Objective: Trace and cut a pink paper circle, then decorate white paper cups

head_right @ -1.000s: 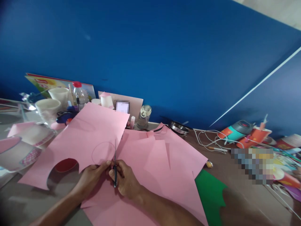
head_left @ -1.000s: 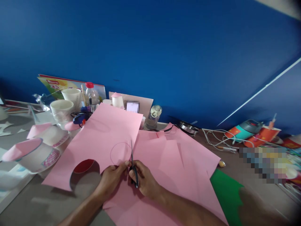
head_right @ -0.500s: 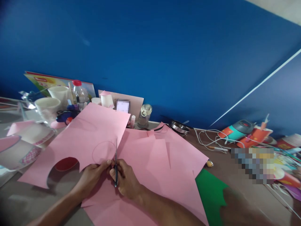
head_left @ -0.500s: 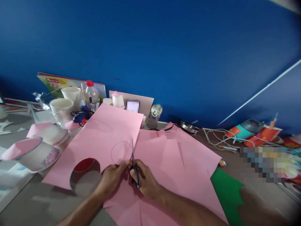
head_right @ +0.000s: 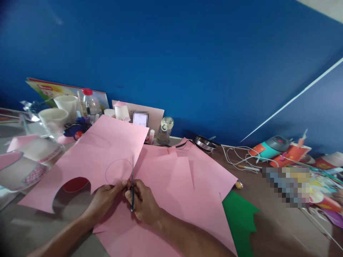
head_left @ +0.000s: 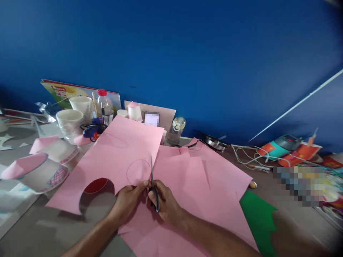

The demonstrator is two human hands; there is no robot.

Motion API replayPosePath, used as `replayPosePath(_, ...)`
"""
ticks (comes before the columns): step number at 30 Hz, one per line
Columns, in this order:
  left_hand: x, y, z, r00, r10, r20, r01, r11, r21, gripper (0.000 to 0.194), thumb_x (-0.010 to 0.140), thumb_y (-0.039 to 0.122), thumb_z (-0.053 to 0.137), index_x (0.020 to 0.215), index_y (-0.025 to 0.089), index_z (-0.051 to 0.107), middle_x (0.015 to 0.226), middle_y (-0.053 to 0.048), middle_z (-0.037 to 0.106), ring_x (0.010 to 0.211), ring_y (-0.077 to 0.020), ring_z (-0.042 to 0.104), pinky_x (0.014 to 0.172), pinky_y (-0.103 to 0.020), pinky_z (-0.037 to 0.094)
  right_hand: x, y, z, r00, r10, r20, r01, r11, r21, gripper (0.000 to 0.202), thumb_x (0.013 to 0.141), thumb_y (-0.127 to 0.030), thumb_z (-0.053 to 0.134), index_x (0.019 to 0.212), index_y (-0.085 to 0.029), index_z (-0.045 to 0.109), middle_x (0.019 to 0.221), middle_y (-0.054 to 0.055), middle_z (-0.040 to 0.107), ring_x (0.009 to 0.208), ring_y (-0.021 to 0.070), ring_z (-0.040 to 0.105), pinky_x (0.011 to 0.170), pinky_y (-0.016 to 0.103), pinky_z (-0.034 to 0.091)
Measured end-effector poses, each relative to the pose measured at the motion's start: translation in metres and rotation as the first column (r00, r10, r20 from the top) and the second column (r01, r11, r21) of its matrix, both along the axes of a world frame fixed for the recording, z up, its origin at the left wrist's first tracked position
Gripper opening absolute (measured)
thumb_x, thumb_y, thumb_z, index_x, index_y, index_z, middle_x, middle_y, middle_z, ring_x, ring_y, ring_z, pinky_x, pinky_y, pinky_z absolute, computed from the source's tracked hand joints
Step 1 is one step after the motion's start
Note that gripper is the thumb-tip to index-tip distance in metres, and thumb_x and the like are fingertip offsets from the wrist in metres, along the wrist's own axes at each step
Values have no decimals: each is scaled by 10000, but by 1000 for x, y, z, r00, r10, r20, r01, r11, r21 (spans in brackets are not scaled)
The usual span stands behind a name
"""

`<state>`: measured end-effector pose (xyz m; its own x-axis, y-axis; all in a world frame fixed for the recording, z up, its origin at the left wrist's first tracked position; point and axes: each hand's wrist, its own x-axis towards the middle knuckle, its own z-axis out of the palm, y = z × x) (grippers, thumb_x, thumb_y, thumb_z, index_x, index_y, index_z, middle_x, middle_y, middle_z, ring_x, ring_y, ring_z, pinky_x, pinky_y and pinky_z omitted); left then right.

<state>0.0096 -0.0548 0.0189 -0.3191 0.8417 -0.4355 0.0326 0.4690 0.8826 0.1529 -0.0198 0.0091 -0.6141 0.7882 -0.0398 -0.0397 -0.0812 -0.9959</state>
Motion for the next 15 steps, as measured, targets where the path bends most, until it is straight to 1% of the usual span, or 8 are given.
replayPosePath(4, 0, 0, -3, 1000, 7, 18, -7, 1000, -5, 476, 589, 635, 671, 448, 192, 567, 481, -17, 580, 526, -173, 499, 550, -283, 374, 1, -1, -3, 1000, -1, -17, 1, 1000, 17, 489, 810, -659, 610, 917, -194, 502, 708, -17, 510, 552, 89, 423, 477, 219, 361)
replayPosePath(8, 0, 0, -4, 1000, -4, 17, 4, 1000, 14, 473, 605, 631, 665, 465, 185, 597, 492, -23, 600, 543, -180, 514, 575, -287, 391, 2, 0, -5, 1000, 5, 5, -5, 999, 52, 472, 828, -643, 600, 922, -191, 501, 718, -10, 520, 566, 95, 441, 489, 221, 372)
replayPosePath(15, 3, 0, 10, 1000, 17, 22, -17, 1000, -7, 472, 548, 629, 687, 397, 213, 524, 439, 5, 536, 491, -155, 460, 524, -278, 356, 3, 1, -8, 1000, 4, 14, -5, 998, 59, 471, 824, -635, 613, 940, -189, 515, 756, 2, 541, 578, 97, 450, 496, 219, 376)
